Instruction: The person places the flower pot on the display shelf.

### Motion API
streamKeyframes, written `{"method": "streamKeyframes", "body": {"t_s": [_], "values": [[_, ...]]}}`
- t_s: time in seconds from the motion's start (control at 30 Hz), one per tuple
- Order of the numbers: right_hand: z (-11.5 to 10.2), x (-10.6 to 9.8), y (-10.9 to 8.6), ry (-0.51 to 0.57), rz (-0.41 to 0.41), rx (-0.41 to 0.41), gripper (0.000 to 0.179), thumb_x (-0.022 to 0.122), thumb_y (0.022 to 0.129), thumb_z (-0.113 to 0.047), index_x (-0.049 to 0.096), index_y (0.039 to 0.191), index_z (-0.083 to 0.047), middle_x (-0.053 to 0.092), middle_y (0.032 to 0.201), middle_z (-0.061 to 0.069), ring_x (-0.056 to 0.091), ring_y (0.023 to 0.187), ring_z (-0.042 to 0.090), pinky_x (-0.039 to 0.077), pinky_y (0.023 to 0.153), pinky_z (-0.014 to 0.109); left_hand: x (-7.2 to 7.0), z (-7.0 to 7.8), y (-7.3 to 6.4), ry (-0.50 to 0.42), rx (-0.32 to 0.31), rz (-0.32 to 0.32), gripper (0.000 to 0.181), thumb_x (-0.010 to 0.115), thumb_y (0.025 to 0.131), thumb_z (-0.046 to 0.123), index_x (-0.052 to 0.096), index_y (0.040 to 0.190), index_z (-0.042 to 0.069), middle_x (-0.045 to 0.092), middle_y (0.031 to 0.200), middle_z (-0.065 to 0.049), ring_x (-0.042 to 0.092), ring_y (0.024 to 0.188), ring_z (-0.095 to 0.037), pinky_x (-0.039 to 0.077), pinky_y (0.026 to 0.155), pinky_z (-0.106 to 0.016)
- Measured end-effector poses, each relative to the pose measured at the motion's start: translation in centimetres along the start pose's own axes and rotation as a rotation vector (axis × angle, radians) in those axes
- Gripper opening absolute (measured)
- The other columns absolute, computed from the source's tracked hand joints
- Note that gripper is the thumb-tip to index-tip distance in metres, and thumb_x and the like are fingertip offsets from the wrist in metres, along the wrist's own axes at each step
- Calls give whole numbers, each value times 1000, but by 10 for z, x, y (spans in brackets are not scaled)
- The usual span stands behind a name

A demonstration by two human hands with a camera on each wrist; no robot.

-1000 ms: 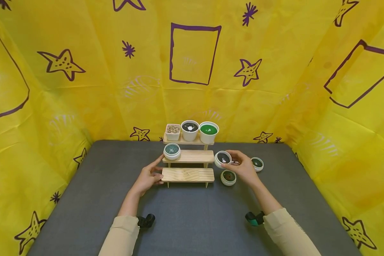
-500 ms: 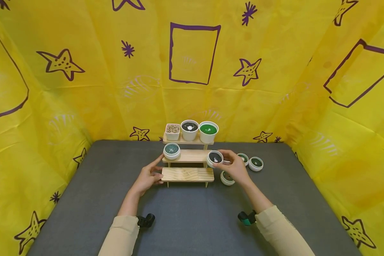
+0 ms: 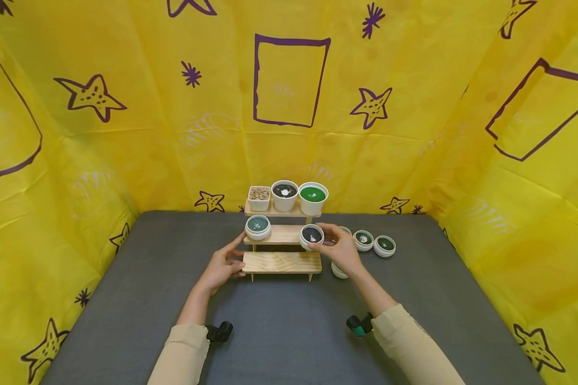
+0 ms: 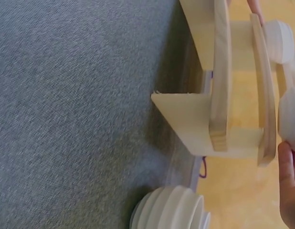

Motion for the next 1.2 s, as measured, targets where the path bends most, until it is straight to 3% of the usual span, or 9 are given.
{"method": "streamKeyframes", "body": {"t_s": [0.33, 0.6, 1.2], "values": [[-5, 15, 4, -28, 9, 10, 59, 86, 74, -15, 64, 128, -7, 70, 120, 18, 66, 111, 29, 59, 92, 31, 1, 0, -1, -6, 10, -1, 83, 57, 89, -14, 31, 156, 28, 50, 128, -33, 62, 76, -15, 62, 69, -32], [-7, 26, 13, 8, 39, 19, 60, 87, 72, -13, 64, 127, -5, 70, 118, 19, 67, 109, 29, 60, 91, 31, 1, 1, -1, -4, 11, 3, 83, 57, 89, -14, 31, 156, 27, 50, 128, -33, 62, 76, -16, 62, 69, -34], [-12, 45, 24, -19, 56, 10, 56, 88, 71, -18, 64, 121, -6, 71, 116, 16, 69, 105, 28, 59, 93, 38, 1, 1, 0, 1, 21, -1, 83, 56, 89, -15, 31, 156, 27, 50, 127, -33, 62, 76, -16, 62, 69, -31]]}}
Point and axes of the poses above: each hand's wrist, its own y-axis towards the middle knuckle, its own x-axis out of the palm, z = x × y, the point moved 8 cm from there along y, towards the middle knuckle
